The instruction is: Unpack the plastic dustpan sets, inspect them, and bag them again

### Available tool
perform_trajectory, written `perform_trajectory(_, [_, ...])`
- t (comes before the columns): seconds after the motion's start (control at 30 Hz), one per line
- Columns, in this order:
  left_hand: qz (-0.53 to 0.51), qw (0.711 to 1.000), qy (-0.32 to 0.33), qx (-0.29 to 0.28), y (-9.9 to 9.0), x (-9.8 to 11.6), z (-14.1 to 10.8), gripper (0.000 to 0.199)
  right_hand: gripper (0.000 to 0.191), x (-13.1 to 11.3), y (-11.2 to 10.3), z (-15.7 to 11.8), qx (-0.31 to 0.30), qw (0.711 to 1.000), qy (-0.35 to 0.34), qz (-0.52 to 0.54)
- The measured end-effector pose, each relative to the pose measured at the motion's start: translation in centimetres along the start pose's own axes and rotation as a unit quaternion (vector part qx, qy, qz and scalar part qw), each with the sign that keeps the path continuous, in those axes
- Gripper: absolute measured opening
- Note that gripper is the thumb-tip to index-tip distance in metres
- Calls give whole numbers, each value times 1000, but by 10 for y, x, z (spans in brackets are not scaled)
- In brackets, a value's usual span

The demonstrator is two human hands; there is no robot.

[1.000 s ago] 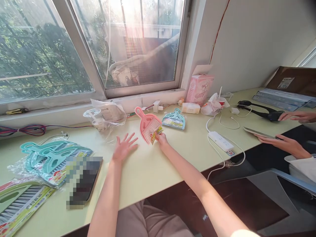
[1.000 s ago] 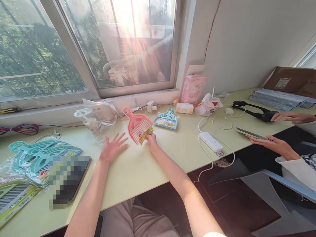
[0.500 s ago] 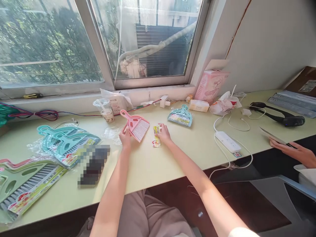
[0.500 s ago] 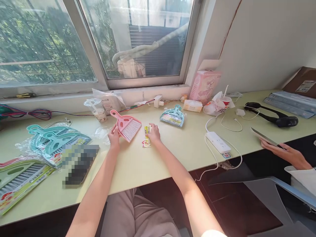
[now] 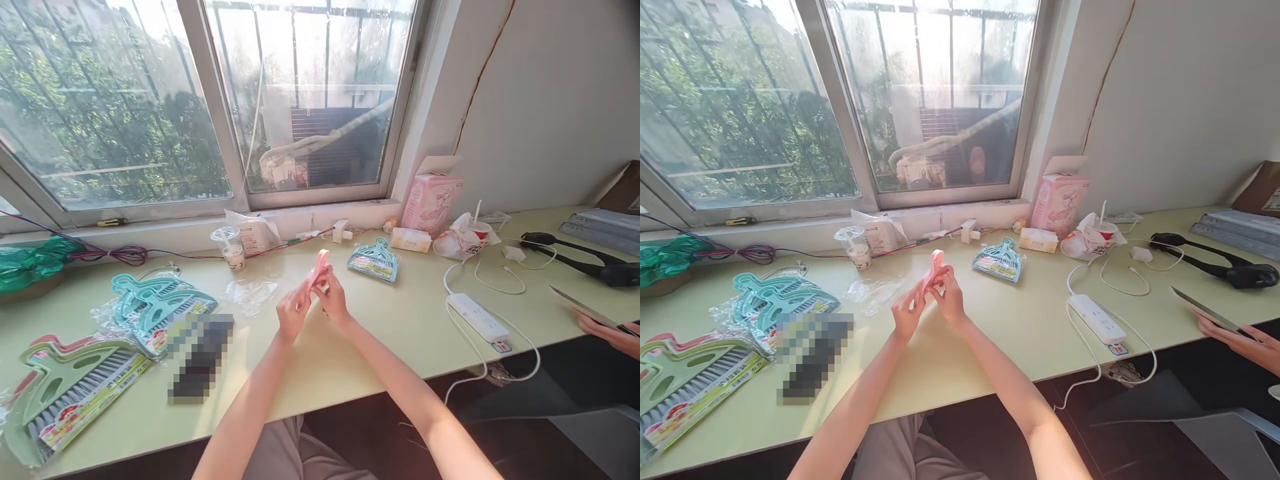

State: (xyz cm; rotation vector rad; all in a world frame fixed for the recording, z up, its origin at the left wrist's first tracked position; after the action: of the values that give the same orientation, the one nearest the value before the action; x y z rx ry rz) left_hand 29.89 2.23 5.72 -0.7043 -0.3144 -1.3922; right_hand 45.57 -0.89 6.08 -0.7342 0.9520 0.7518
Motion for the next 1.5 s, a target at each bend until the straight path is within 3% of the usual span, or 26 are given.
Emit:
perform_trajectory(0.17, [-24, 999, 13, -32, 10, -2, -5, 32, 16, -1, -22, 1, 60, 996, 31, 49])
perform_trajectory(0.33, [-11, 1000, 10, -7, 3, -9, -11, 34, 10, 2, -7, -2, 25, 988, 87, 123])
perform_trajectory(0.5, [-40, 999, -23, 17, -7, -18, -10, 40, 6, 10, 6, 7, -11, 986, 101, 130])
perform_trajectory(0.83, [-63, 995, -66, 29, -15, -22, 1, 41, 8, 4, 7, 6, -36, 972, 154, 175])
perform_trajectory(1.07, [2, 996, -79, -51, -5, -25, 3, 52, 10, 8, 5, -3, -22, 970, 173, 167])
perform_trajectory(1.27, [-49, 996, -74, 18, -21, -28, 14, 33, 11, -8, 4, 0, -18, 985, 123, 123])
perform_trajectory(1.5, [-66, 993, -86, 53, -26, -20, 20, 27, 15, -10, 9, 11, -50, 983, 144, 99])
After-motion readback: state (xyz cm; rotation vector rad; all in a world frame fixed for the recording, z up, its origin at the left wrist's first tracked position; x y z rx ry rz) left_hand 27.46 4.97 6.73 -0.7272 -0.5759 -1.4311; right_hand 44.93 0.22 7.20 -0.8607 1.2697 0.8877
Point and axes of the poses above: each hand's wrist, its own z-axis towards the middle knuckle, its own y-axis out of the palm, x = y × z, the point moved 10 cm from there along z, towards the middle knuckle, and after that the axes turned 10 degrees about y, right-handed, at the moved point
